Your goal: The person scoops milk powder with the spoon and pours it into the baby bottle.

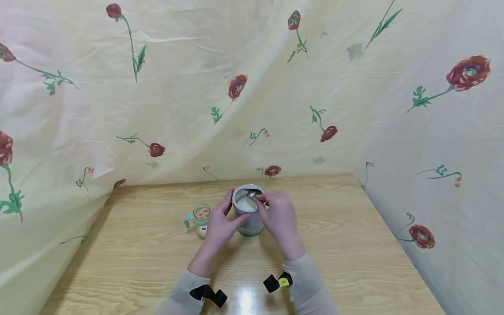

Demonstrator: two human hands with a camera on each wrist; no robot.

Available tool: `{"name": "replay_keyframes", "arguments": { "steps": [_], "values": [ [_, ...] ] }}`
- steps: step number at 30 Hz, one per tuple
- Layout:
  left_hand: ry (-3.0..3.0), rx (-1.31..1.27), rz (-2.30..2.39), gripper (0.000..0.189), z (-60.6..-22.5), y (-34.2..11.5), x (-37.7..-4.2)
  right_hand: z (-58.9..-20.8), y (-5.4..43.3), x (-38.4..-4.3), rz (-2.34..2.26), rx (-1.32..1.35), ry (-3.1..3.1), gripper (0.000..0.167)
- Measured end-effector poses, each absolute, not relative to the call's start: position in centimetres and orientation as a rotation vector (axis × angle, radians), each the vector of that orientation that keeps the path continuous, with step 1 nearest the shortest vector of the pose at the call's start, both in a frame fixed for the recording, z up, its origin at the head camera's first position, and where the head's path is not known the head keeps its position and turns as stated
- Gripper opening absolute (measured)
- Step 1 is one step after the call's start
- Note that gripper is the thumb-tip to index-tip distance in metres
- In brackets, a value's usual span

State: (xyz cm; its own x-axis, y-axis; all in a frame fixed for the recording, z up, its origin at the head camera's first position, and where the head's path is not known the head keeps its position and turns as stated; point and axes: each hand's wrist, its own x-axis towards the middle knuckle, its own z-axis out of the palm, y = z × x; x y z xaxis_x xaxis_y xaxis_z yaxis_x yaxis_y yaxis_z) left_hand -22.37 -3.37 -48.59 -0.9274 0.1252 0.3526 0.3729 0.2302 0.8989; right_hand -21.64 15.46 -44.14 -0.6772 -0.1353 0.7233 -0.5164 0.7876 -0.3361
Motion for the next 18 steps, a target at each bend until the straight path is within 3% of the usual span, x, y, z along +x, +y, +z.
{"name": "replay_keyframes", "arguments": {
  "steps": [18],
  "values": [
    [-2.275,-0.471,-1.841,0.089,-49.04,-3.66,-22.62,-44.08,14.80,-22.05,0.660,0.507,-2.345,0.014]
  ]
}}
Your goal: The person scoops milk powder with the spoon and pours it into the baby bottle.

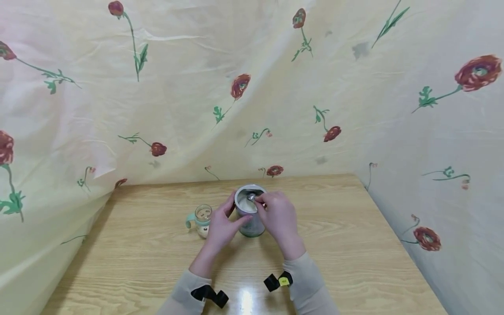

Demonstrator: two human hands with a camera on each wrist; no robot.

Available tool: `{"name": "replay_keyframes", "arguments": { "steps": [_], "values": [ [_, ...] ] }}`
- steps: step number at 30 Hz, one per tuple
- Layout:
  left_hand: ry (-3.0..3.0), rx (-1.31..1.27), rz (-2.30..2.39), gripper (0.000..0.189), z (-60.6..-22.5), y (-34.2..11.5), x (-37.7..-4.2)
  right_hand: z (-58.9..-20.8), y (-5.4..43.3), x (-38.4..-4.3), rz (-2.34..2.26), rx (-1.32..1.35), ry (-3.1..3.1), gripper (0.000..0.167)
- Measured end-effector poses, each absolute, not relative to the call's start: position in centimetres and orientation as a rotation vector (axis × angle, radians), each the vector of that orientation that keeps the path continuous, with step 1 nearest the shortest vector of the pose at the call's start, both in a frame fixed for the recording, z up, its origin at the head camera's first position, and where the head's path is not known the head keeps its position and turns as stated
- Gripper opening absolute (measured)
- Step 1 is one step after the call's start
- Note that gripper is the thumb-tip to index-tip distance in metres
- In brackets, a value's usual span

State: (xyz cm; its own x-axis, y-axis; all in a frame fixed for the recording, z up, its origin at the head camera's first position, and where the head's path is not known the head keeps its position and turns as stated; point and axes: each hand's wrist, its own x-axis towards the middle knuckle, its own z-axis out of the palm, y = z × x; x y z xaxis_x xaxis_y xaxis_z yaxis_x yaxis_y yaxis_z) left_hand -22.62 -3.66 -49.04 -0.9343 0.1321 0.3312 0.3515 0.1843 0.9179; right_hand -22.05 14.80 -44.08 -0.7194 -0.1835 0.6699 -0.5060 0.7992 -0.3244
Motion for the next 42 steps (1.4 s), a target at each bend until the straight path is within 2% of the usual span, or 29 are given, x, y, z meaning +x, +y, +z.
{"name": "replay_keyframes", "arguments": {
  "steps": [18,30,42],
  "values": [
    [-2.281,-0.453,-1.823,0.087,-49.2,-3.5,-22.6,-44.1,13.7,-22.3,0.863,0.486,-2.463,0.004],
    [-2.280,-0.471,-1.820,0.084,-49.2,-3.4,-22.8,-44.2,13.7,-22.5,0.991,0.410,-2.496,0.006],
    [-2.252,-0.468,-1.857,0.085,-49.3,-3.4,-22.9,-43.9,13.9,-22.4,1.312,0.278,-2.459,0.005]
  ]
}}
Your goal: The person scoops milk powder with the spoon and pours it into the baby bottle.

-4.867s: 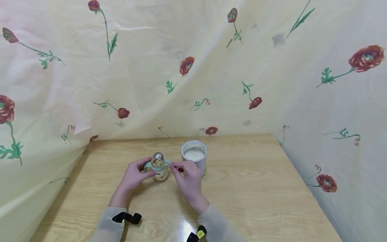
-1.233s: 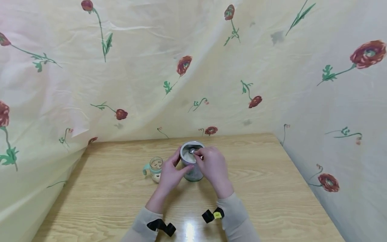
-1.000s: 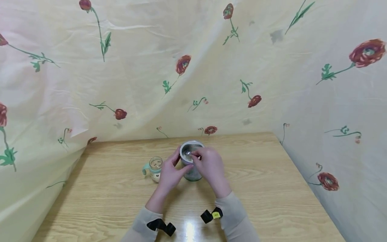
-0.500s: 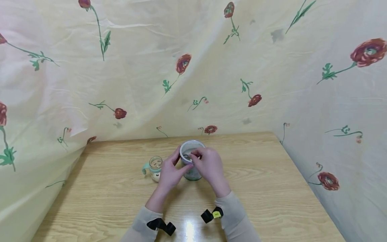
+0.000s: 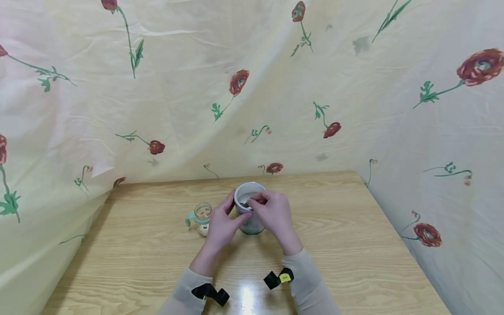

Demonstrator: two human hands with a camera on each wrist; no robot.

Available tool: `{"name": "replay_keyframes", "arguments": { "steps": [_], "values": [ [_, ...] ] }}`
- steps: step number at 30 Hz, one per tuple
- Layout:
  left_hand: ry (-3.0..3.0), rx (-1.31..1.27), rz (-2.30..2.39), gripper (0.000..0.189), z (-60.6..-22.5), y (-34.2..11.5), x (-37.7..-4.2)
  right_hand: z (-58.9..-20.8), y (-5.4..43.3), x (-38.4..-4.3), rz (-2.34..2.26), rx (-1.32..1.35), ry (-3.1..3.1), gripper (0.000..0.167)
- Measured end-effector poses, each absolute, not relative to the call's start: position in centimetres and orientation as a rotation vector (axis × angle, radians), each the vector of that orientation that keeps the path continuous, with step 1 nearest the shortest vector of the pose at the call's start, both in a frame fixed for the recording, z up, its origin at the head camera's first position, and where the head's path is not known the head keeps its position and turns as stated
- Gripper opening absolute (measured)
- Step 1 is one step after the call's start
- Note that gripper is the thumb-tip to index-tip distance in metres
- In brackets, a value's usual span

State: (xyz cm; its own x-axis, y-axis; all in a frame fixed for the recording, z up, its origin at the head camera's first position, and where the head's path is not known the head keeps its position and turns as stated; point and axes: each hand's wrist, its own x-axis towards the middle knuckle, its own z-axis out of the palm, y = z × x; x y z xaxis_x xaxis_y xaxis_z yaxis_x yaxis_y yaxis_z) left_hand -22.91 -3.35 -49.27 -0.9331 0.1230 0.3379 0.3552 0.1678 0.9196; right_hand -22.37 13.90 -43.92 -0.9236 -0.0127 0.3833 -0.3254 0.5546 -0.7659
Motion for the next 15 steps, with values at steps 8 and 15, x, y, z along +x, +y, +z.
{"name": "replay_keyframes", "arguments": {
  "steps": [8,15],
  "values": [
    [-2.204,-0.503,-1.848,0.085,-49.1,-3.3,-23.2,-43.1,14.4,-22.0,1.529,0.095,-2.409,0.010],
    [-2.212,-0.489,-1.852,0.088,-49.3,-3.3,-22.8,-43.6,16.2,-21.2,1.778,-0.046,-2.361,0.016]
  ]
}}
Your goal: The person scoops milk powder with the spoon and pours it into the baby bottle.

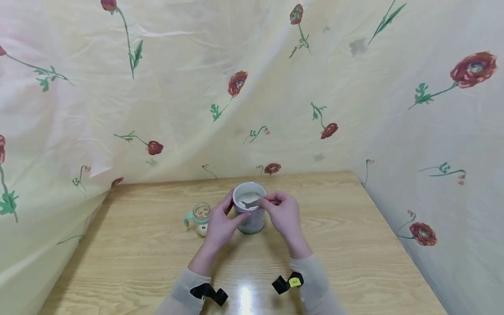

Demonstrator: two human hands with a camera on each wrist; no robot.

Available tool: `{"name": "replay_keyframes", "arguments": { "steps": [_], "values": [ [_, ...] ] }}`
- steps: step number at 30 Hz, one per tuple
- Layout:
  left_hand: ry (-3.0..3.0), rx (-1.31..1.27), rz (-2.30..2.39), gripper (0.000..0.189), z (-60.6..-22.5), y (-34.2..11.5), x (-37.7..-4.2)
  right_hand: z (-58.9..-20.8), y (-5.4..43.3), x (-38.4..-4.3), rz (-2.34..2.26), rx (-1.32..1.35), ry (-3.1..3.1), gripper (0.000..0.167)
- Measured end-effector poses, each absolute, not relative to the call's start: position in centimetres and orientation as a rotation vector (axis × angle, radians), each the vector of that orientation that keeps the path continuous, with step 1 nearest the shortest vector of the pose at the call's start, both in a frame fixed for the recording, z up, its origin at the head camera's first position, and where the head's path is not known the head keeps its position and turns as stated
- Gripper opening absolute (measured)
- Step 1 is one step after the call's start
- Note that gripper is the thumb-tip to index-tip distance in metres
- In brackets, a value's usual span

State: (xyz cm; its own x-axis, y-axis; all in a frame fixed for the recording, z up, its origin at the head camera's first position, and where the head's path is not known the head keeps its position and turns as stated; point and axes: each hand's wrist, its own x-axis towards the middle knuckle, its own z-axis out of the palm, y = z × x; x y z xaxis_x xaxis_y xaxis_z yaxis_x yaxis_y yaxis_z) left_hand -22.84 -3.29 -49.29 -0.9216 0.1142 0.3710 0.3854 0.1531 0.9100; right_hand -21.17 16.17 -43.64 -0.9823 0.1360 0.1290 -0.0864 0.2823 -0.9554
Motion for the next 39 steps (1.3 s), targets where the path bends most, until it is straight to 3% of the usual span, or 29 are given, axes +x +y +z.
{"name": "replay_keyframes", "arguments": {
  "steps": [13,39],
  "values": [
    [-2.260,-0.443,-1.865,0.088,-49.3,-3.2,-22.4,-45.6,17.8,-20.4,1.942,-0.204,-2.224,0.026],
    [-2.196,-0.399,-1.903,0.099,-50.2,-2.2,-22.8,-45.6,18.8,-20.8,1.977,-0.177,-2.113,0.023]
  ]
}}
